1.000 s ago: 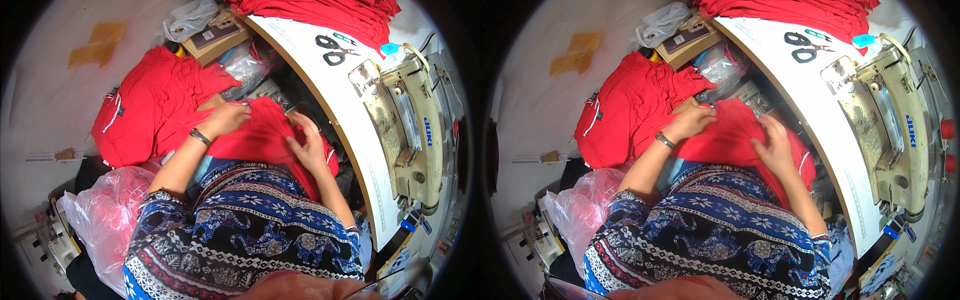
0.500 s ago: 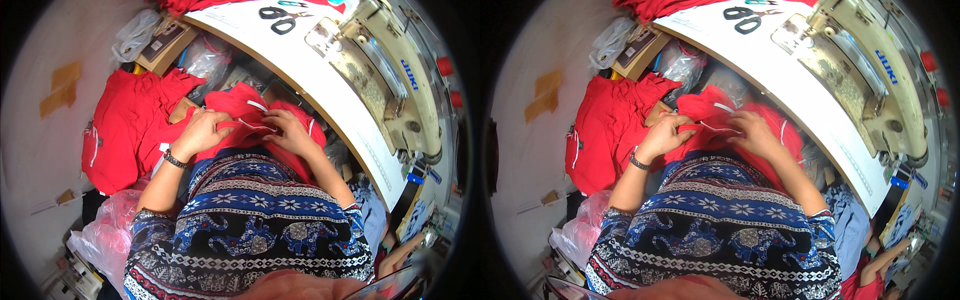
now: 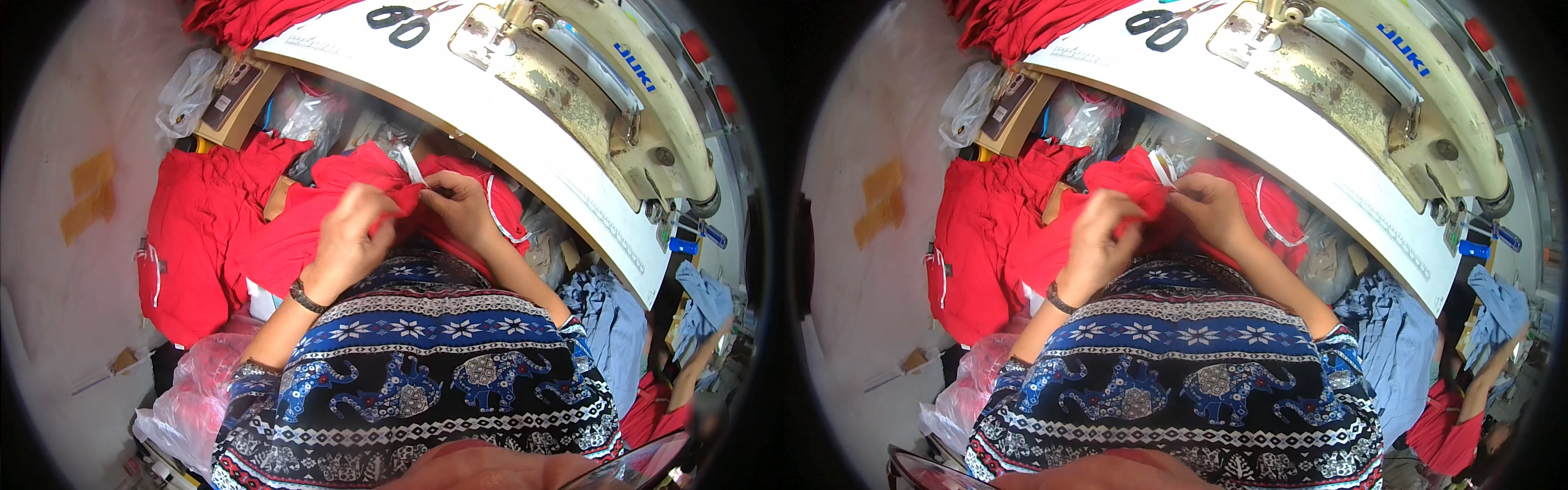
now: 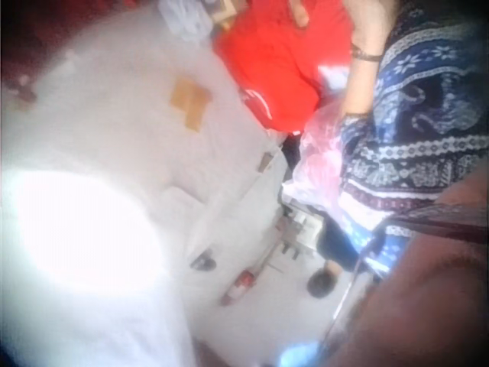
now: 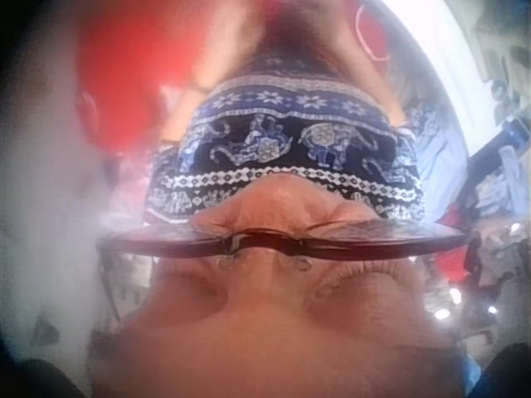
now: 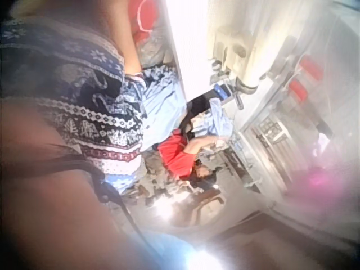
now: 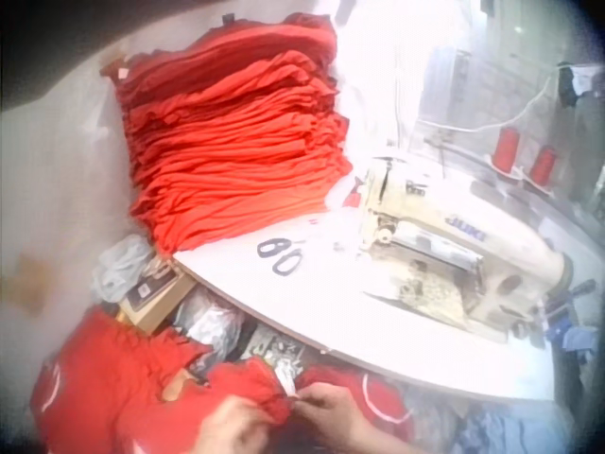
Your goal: The person handles red garments one by one, using shears to trim white drawstrings or tags, and then stacks the garments on a pile.
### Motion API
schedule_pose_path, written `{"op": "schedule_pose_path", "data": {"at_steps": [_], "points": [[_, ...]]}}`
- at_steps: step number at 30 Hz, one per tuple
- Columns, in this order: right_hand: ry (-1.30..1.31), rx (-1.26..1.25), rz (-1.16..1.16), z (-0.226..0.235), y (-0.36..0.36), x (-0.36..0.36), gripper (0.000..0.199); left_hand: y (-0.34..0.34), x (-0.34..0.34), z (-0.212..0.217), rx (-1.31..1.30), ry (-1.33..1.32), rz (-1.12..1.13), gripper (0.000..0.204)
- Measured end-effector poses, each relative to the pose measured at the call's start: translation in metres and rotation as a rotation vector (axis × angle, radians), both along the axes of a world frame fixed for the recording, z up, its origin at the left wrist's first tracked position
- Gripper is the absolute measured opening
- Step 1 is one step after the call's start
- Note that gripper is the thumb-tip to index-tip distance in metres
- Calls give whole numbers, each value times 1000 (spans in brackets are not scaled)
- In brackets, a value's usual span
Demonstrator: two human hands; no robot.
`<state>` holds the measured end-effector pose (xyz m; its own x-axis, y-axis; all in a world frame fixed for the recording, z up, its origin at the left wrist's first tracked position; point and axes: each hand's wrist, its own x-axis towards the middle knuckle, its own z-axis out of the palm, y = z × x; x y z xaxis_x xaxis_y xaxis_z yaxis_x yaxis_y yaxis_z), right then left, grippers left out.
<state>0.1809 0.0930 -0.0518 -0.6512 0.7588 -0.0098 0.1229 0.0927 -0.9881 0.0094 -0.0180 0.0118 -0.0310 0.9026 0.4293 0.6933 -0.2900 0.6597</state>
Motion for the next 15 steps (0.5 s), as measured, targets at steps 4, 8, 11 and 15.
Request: {"op": "schedule_pose_path", "data": {"at_steps": [4,8,11,15], "points": [[173,-339,53,-10,-11,-2,12,-7,10,-33,-333,-372,-78,16],[262,-309,49,-9,-20,-11,14,2,-3,-57,-429,-905,86,21],[323,-302,43,-16,-24,-14,22,9,-2,-48,-425,-887,27,21],[220,-166,46,-8,-25,-10,30,6,-11,-54,-512,-1005,-80,16]]}}
